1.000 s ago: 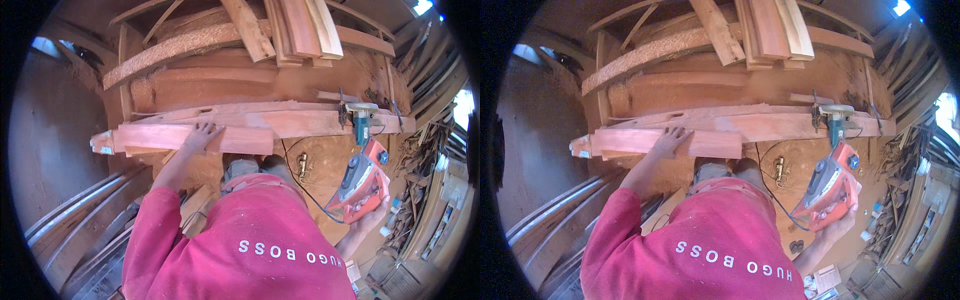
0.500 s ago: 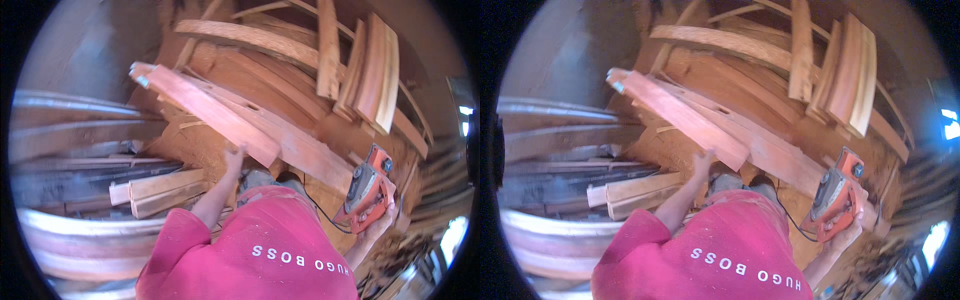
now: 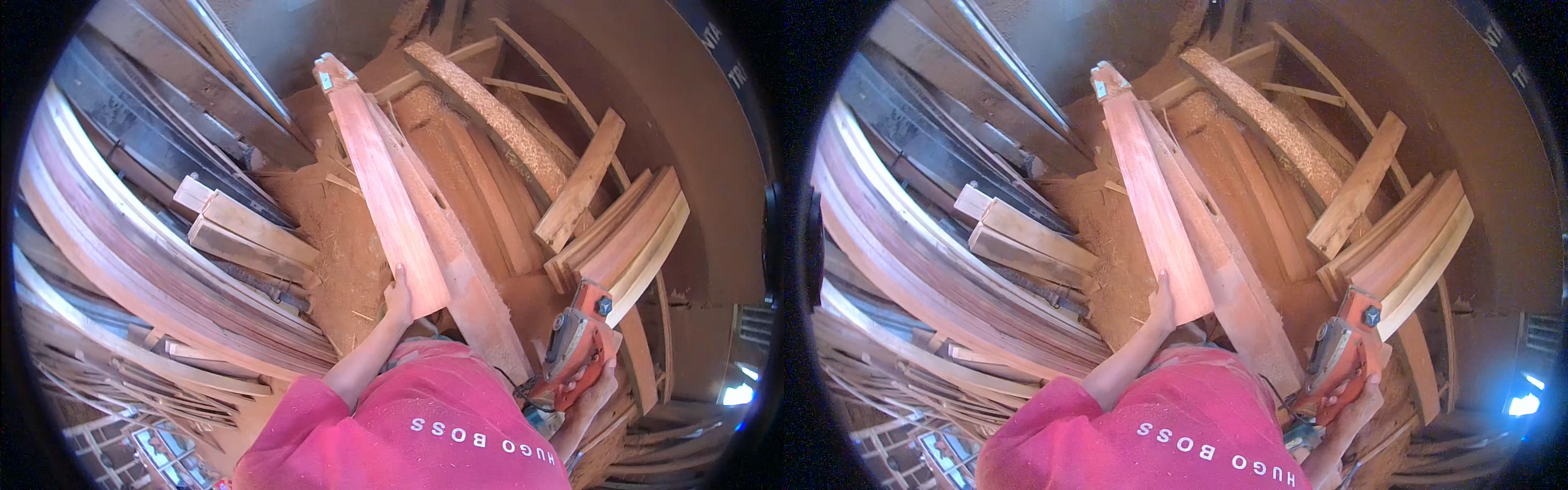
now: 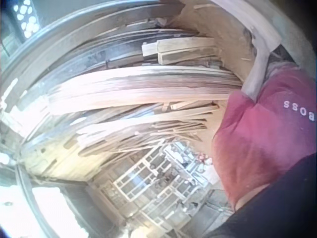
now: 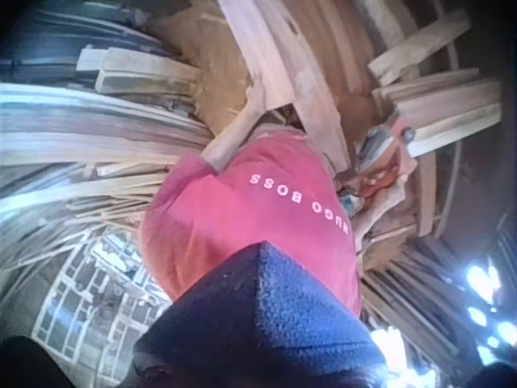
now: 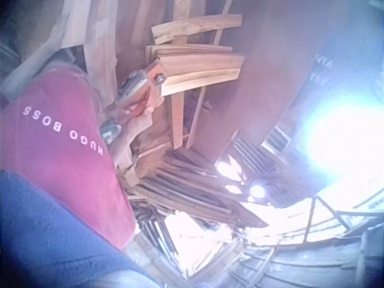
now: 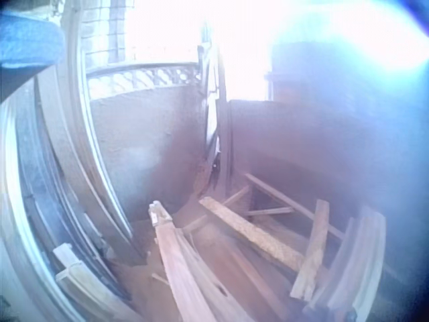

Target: The person uses a circular saw to cut a piece of wood, then uses a power planer to smooth the surface of the wood.

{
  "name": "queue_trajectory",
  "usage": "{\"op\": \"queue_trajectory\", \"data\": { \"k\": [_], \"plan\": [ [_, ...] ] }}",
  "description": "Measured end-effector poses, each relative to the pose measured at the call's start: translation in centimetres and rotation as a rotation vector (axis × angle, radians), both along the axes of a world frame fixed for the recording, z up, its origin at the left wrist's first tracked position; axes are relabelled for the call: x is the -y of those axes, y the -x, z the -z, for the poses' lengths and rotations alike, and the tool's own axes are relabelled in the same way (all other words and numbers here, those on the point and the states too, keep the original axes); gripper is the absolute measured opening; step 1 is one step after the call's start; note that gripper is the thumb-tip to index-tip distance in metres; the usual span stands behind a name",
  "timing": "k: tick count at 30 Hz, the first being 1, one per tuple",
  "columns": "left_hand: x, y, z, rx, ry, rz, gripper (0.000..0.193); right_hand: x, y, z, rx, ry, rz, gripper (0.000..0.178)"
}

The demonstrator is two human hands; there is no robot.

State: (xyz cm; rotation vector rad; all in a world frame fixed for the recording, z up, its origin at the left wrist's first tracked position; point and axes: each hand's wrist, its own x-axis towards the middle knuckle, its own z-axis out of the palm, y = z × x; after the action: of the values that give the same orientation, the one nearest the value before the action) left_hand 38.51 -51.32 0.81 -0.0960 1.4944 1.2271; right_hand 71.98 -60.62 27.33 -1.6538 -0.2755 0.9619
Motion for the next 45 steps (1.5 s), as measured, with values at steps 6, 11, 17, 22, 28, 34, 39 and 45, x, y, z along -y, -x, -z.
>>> {"op": "queue_trajectory", "data": {
  "k": [6,11,17,22,28,34,39,45],
  "plan": [
    [-5.9,6.9,-10.4,0.326,-0.274,-0.043,0.058,-1.4,-1.1,0.6,0.093,0.021,-0.150,0.058],
    [-8.8,8.0,-21.6,0.304,-0.829,-0.170,0.038,-1.9,-1.5,0.9,-0.005,-0.011,-0.166,0.057],
    [-11.4,5.9,-25.9,0.366,-1.184,-0.330,0.033,-2.2,-1.4,0.8,-0.004,-0.017,-0.191,0.058],
    [-11.9,5.6,-25.6,0.345,-1.207,-0.340,0.034,-2.8,0.5,-0.7,-0.001,0.042,-0.104,0.058],
    [-12.3,5.1,-25.9,0.384,-1.169,-0.365,0.040,-2.4,-1.8,0.9,-0.078,0.023,-0.237,0.060],
    [-12.4,4.9,-25.4,0.380,-1.228,-0.340,0.043,-2.8,-1.3,0.3,-0.086,0.062,-0.204,0.058],
    [-12.7,4.6,-25.4,0.363,-1.214,-0.356,0.044,-2.9,-1.2,0.0,-0.082,0.085,-0.223,0.057],
    [-12.3,4.6,-25.6,0.387,-1.225,-0.358,0.045,-3.3,2.2,-1.4,0.064,0.047,-0.100,0.061]
  ]
}}
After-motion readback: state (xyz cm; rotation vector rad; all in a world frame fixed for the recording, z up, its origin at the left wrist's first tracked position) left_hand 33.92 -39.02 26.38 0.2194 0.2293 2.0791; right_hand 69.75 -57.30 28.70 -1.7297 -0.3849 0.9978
